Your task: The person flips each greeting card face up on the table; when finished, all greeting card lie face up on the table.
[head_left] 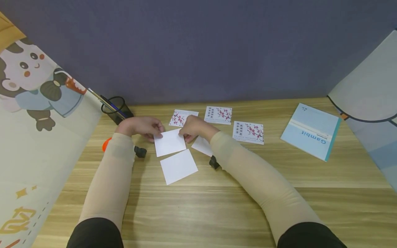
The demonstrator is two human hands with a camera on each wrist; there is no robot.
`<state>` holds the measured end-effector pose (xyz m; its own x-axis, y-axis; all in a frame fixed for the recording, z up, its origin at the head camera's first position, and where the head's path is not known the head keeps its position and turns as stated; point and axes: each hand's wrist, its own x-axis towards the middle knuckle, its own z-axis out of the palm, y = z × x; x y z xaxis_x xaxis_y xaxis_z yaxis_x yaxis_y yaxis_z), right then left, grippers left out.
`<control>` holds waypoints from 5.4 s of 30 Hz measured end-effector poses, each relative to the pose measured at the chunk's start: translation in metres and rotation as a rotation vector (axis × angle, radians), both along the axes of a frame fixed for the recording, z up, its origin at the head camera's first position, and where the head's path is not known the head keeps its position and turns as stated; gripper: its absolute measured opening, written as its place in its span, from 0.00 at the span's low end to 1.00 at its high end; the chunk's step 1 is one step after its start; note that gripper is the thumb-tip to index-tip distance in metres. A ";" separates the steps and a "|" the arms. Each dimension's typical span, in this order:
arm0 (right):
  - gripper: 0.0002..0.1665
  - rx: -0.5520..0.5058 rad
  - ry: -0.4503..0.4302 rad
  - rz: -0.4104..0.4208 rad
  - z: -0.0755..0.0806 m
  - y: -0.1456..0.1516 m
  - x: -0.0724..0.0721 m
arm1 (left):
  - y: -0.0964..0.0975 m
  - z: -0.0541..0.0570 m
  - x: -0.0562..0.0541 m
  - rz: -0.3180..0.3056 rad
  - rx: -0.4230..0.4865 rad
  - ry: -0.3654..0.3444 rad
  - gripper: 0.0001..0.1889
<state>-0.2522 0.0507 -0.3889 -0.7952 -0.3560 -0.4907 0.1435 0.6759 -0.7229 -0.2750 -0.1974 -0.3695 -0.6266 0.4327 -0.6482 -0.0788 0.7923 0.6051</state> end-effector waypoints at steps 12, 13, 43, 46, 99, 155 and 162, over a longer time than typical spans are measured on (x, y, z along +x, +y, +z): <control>0.05 -0.075 -0.028 -0.011 0.000 0.002 0.001 | 0.000 0.004 -0.001 0.008 -0.011 0.017 0.19; 0.05 -0.084 -0.034 -0.017 0.000 0.002 0.001 | 0.001 0.005 -0.001 0.007 -0.010 0.024 0.20; 0.18 -0.162 0.051 -0.151 0.009 0.018 -0.007 | 0.016 0.030 0.001 0.044 0.055 0.193 0.19; 0.17 -0.148 0.084 -0.153 0.009 0.018 -0.008 | 0.017 0.035 0.002 0.030 0.059 0.213 0.18; 0.38 -0.726 -0.199 -0.561 0.001 0.028 -0.019 | 0.043 0.027 0.016 -0.290 0.065 1.288 0.07; 0.27 -0.729 -0.185 -0.535 -0.010 0.036 -0.015 | 0.035 0.015 0.009 0.096 0.008 0.766 0.29; 0.22 -0.713 -0.184 -0.525 -0.009 0.036 -0.015 | 0.031 0.015 0.003 0.219 0.093 0.617 0.27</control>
